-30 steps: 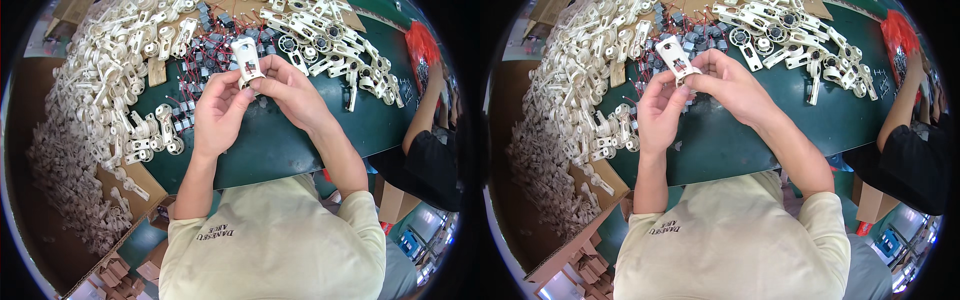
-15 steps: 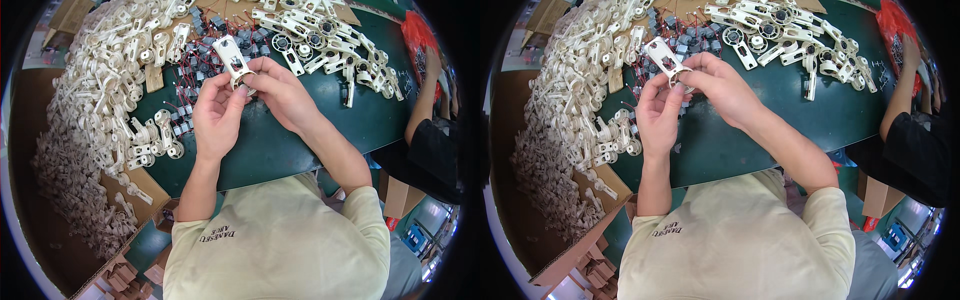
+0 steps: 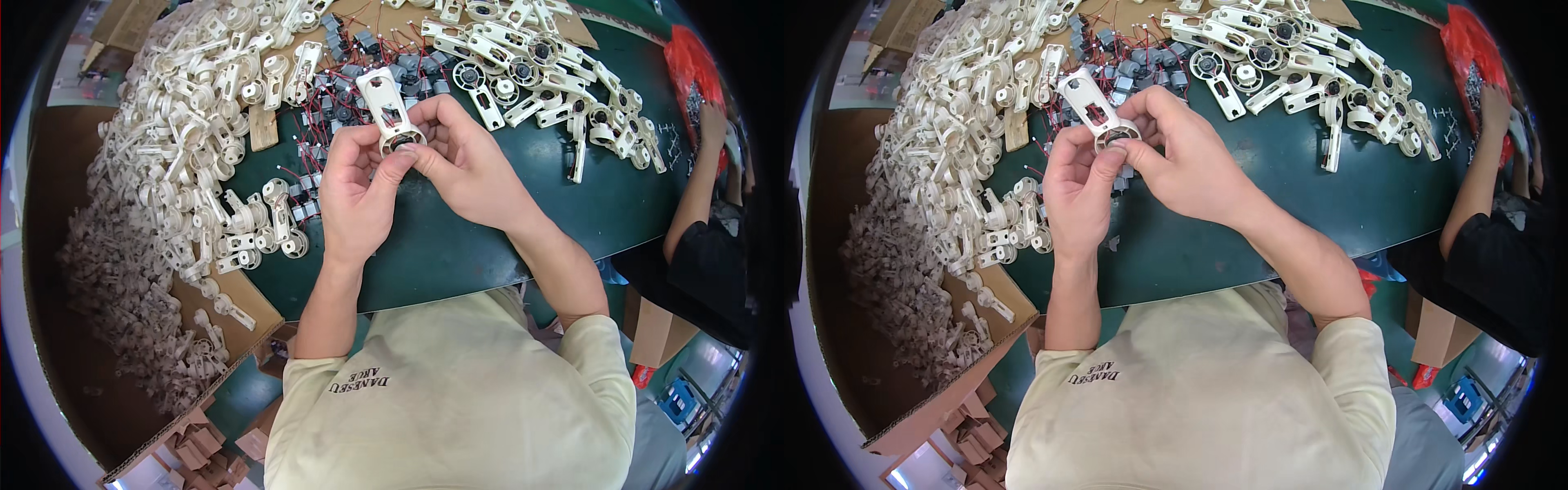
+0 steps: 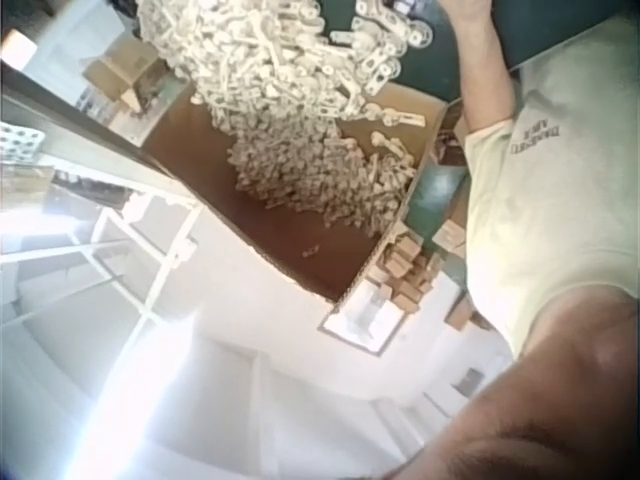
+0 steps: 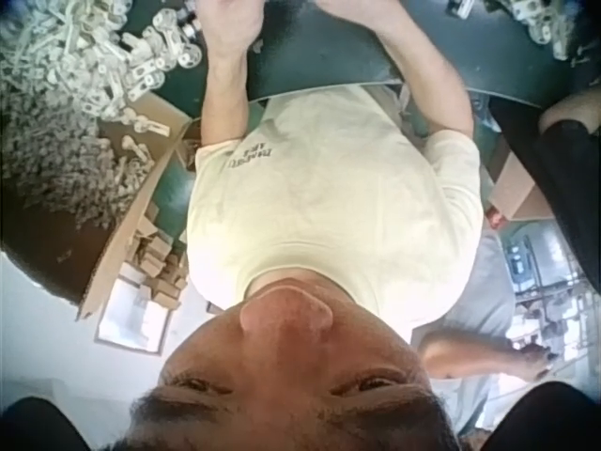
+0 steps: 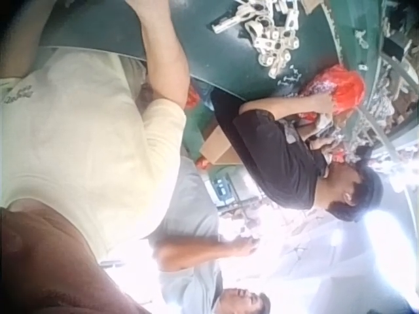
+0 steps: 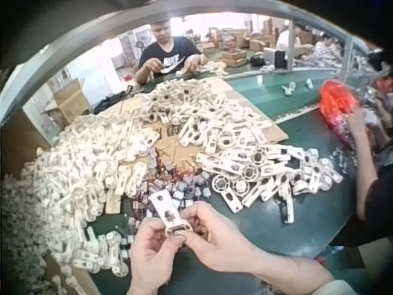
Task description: The person assembles small white plastic housings with metal parts and wires by hand on a factory workbench.
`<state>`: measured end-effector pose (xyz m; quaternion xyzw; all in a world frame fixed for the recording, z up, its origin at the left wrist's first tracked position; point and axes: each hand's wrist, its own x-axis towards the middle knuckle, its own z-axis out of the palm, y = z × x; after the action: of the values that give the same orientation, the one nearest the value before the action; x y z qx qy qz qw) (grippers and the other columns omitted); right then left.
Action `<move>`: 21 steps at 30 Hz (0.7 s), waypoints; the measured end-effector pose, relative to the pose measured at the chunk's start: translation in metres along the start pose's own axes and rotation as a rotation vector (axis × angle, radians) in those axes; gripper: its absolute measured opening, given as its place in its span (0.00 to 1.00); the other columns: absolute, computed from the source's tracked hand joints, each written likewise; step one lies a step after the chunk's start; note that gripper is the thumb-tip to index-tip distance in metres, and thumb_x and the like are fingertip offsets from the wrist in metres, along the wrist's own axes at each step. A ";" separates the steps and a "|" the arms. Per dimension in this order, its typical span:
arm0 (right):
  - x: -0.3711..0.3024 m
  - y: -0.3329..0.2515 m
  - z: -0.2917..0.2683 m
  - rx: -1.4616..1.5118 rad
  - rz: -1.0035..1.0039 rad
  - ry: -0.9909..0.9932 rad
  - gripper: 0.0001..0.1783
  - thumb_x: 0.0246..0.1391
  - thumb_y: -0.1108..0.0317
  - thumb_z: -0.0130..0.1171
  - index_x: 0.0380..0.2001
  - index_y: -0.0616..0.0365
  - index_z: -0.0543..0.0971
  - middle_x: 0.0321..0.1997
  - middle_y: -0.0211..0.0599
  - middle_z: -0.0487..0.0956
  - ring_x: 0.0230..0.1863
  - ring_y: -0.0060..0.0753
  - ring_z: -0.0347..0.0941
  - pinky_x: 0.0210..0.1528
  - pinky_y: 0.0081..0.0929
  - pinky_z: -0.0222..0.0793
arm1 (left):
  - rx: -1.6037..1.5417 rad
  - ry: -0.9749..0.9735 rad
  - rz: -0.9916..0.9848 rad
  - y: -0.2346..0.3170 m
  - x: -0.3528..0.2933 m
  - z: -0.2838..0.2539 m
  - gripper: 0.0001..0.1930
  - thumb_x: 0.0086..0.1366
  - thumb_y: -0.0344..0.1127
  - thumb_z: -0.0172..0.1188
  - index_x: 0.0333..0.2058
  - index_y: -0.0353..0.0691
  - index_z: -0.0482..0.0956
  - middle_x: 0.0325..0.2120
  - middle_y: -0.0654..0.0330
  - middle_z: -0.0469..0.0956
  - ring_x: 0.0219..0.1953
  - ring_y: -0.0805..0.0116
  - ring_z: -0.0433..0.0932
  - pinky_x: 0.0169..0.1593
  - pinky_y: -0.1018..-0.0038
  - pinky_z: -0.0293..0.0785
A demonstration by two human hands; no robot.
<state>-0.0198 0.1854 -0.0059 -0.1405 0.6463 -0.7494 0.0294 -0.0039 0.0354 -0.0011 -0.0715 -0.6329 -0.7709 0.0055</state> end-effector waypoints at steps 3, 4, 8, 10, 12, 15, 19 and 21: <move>0.002 -0.002 0.001 -0.027 -0.019 0.007 0.13 0.56 0.73 0.58 0.44 0.63 0.70 0.37 0.35 0.74 0.35 0.21 0.73 0.34 0.22 0.71 | 0.082 -0.022 0.033 0.004 0.002 0.000 0.12 0.62 0.24 0.61 0.44 0.33 0.71 0.35 0.63 0.75 0.35 0.78 0.74 0.41 0.80 0.71; 0.001 -0.003 -0.003 0.000 0.066 -0.006 0.13 0.56 0.73 0.59 0.43 0.63 0.70 0.36 0.33 0.75 0.34 0.20 0.72 0.34 0.21 0.69 | 0.090 -0.029 0.021 0.006 0.004 0.001 0.12 0.62 0.24 0.62 0.43 0.34 0.71 0.35 0.63 0.75 0.35 0.79 0.73 0.40 0.81 0.71; 0.008 -0.013 -0.035 -0.032 0.104 0.084 0.13 0.56 0.71 0.59 0.43 0.62 0.71 0.34 0.29 0.76 0.34 0.16 0.70 0.36 0.18 0.67 | 0.328 -0.062 -0.009 0.016 0.022 -0.005 0.14 0.59 0.28 0.65 0.43 0.35 0.76 0.35 0.63 0.75 0.30 0.79 0.73 0.34 0.81 0.70; 0.014 -0.023 -0.064 -0.290 0.010 0.345 0.16 0.56 0.68 0.59 0.46 0.62 0.72 0.35 0.34 0.77 0.35 0.25 0.73 0.39 0.23 0.69 | 0.528 0.127 0.019 0.031 0.044 -0.030 0.15 0.61 0.30 0.63 0.46 0.34 0.75 0.34 0.62 0.75 0.29 0.79 0.73 0.32 0.80 0.70; 0.017 -0.031 -0.088 -1.024 -0.306 0.733 0.19 0.56 0.67 0.59 0.49 0.62 0.72 0.38 0.42 0.77 0.38 0.38 0.75 0.43 0.30 0.70 | 0.721 0.266 0.008 0.043 0.065 -0.061 0.13 0.64 0.34 0.59 0.45 0.34 0.77 0.31 0.60 0.78 0.28 0.77 0.73 0.32 0.78 0.71; 0.016 -0.038 -0.083 -0.983 -0.360 0.765 0.18 0.55 0.67 0.59 0.47 0.62 0.74 0.41 0.48 0.78 0.41 0.45 0.75 0.46 0.33 0.70 | 1.103 0.348 0.066 0.026 0.093 -0.107 0.10 0.63 0.35 0.58 0.37 0.35 0.80 0.34 0.52 0.79 0.31 0.60 0.78 0.38 0.67 0.74; 0.001 -0.042 -0.032 -0.618 -0.011 0.106 0.06 0.54 0.71 0.57 0.34 0.61 0.77 0.35 0.45 0.79 0.37 0.46 0.77 0.40 0.36 0.72 | 1.470 0.341 -0.013 0.021 0.108 -0.111 0.08 0.61 0.35 0.57 0.32 0.37 0.81 0.32 0.48 0.78 0.35 0.50 0.78 0.41 0.61 0.74; -0.004 -0.018 -0.018 -0.810 -0.206 -0.224 0.06 0.52 0.69 0.60 0.34 0.58 0.78 0.31 0.41 0.77 0.36 0.46 0.75 0.38 0.38 0.72 | 1.438 0.330 0.095 0.021 0.112 -0.099 0.09 0.61 0.36 0.58 0.32 0.36 0.81 0.31 0.48 0.78 0.35 0.49 0.78 0.42 0.60 0.73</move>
<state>-0.0181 0.2061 0.0084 -0.2849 0.8638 -0.4142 -0.0329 -0.1230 -0.0567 0.0141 0.0395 -0.9689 -0.1657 0.1795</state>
